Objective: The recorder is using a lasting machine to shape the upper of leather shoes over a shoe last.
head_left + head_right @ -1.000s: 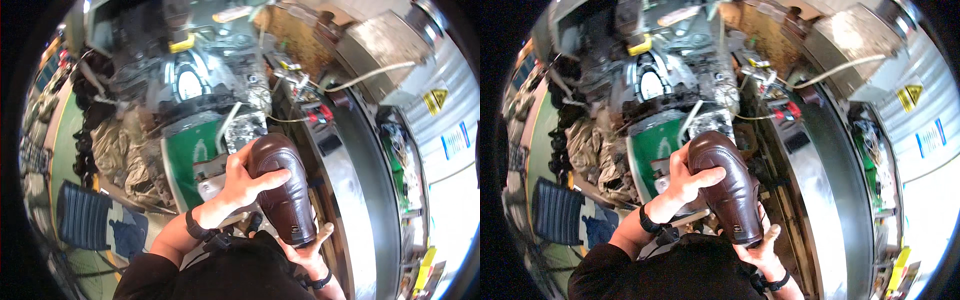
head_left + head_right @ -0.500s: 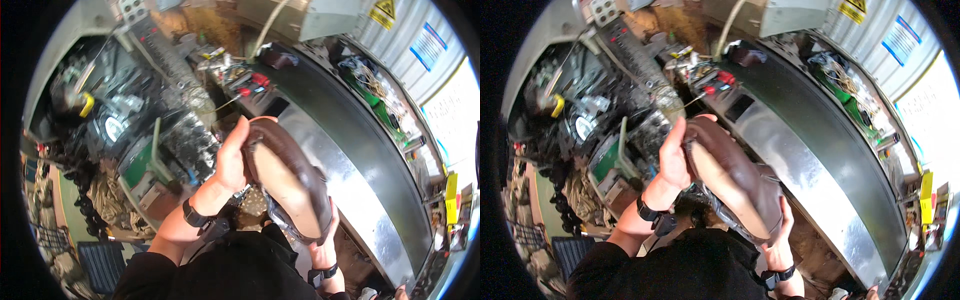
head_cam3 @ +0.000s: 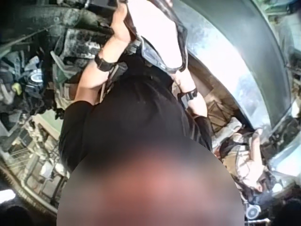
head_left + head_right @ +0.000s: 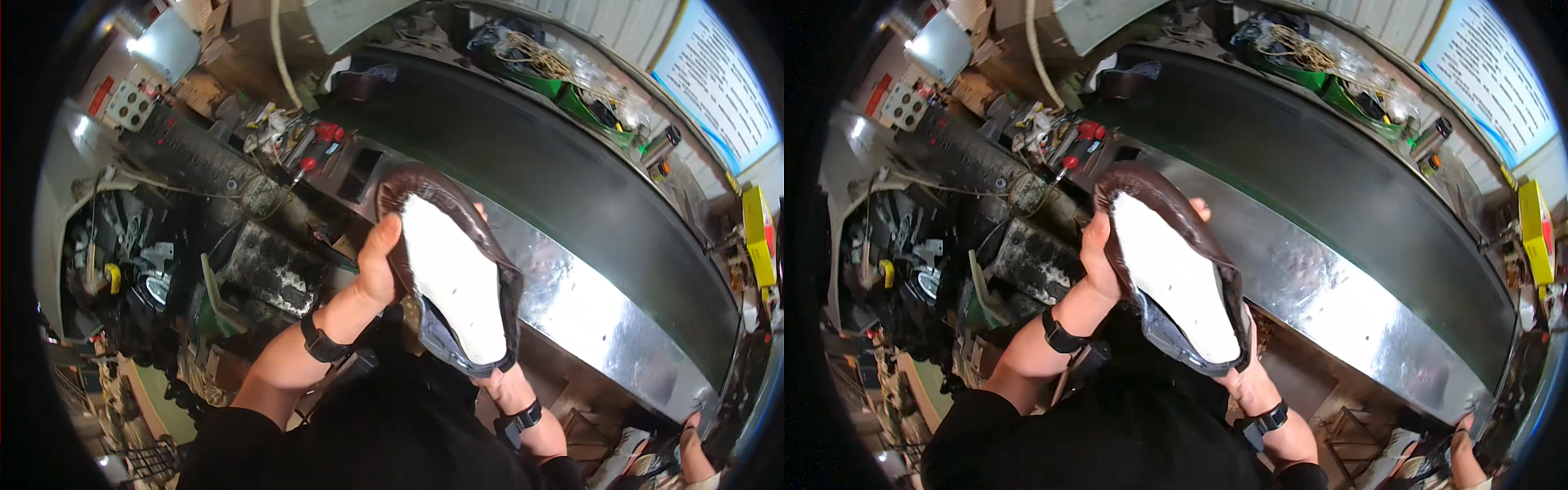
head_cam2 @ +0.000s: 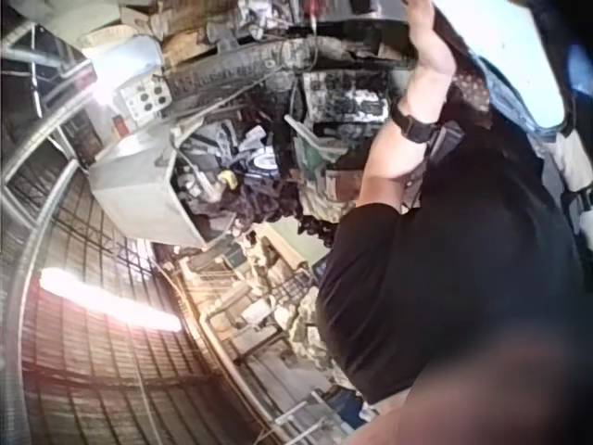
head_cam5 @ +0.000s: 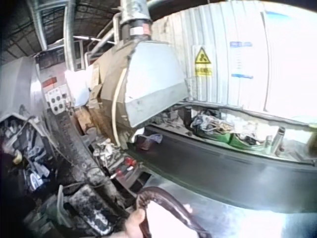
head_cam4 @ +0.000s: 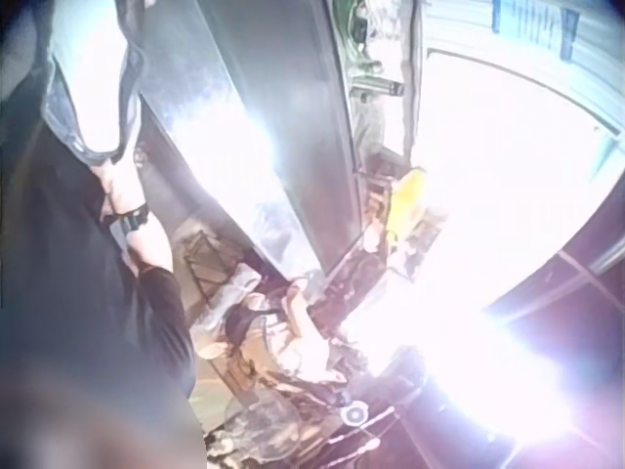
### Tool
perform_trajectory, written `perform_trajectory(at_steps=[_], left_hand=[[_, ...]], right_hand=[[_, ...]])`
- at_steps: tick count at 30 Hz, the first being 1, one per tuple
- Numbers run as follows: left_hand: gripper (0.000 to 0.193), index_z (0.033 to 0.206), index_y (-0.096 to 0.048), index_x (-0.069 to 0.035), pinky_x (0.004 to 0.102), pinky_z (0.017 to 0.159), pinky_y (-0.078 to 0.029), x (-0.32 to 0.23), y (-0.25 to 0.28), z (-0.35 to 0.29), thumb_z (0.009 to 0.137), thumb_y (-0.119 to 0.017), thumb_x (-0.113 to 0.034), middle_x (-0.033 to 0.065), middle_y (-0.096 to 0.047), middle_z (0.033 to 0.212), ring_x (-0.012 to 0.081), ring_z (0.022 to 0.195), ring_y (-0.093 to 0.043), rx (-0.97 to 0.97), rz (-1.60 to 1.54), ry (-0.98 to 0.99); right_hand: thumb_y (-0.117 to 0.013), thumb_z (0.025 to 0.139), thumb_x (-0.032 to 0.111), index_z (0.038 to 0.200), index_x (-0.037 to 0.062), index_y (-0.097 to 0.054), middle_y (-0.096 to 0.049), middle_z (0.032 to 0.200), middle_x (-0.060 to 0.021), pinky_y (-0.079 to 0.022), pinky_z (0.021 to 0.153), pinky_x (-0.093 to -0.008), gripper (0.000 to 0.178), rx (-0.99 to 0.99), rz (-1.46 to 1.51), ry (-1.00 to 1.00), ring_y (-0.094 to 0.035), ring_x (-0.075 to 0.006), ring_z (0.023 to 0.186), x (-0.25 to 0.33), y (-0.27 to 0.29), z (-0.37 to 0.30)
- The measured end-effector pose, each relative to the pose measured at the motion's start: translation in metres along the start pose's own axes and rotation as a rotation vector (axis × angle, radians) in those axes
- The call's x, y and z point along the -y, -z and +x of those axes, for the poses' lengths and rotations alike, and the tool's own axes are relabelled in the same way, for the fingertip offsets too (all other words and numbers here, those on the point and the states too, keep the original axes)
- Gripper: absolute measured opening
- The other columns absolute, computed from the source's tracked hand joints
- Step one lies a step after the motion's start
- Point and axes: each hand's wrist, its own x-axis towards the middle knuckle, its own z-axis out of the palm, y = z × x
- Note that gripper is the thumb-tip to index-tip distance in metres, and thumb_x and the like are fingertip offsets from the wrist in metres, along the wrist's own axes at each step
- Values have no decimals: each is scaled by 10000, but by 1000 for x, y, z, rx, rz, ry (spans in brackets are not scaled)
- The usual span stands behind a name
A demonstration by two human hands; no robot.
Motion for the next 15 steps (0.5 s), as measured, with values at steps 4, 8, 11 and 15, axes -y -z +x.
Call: perform_trajectory(at_steps=[4, 8, 11, 15], left_hand=[[715, 1291, -586, 62, 456, 960, -553, 12, 8, 18, 885, -538, -525, 262, -676, 1226, 363, 1086, -686, 17, 160, 235], [648, 1252, -612, 51, 380, 912, -558, 26, -40, 29, 913, -496, -489, 172, -708, 1159, 265, 1015, -700, 133, 193, 339], [517, 1173, -652, 11, 335, 850, -559, 38, -39, 37, 948, -499, -429, 127, -721, 1090, 217, 950, -702, 72, 148, 352], [397, 1092, -673, -30, 306, 765, -555, 38, -30, 38, 983, -534, -386, 76, -717, 940, 175, 824, -697, -95, 249, 392]], right_hand=[[-586, 1048, 343, 1634, 190, 88, -442, 1486, -261, -513, 1046, -463, 906, -128, -1211, 722, -594, -331, 1262, 57, 3, 27], [-400, 1074, 552, 1637, 84, -121, -489, 1475, -208, -418, 1118, -358, 784, 384, -897, 623, -563, -238, 1278, 72, -87, 16], [-462, 1103, 364, 1550, 18, -392, -703, 1201, -172, -511, 920, -289, 570, 84, -1347, 1297, -620, -97, 1086, 63, -119, 10], [-531, 1054, 97, 1517, 90, -454, -695, 1159, -233, -534, 791, -298, 469, -402, -2024, 1363, -723, -234, 902, 51, -137, 8]])
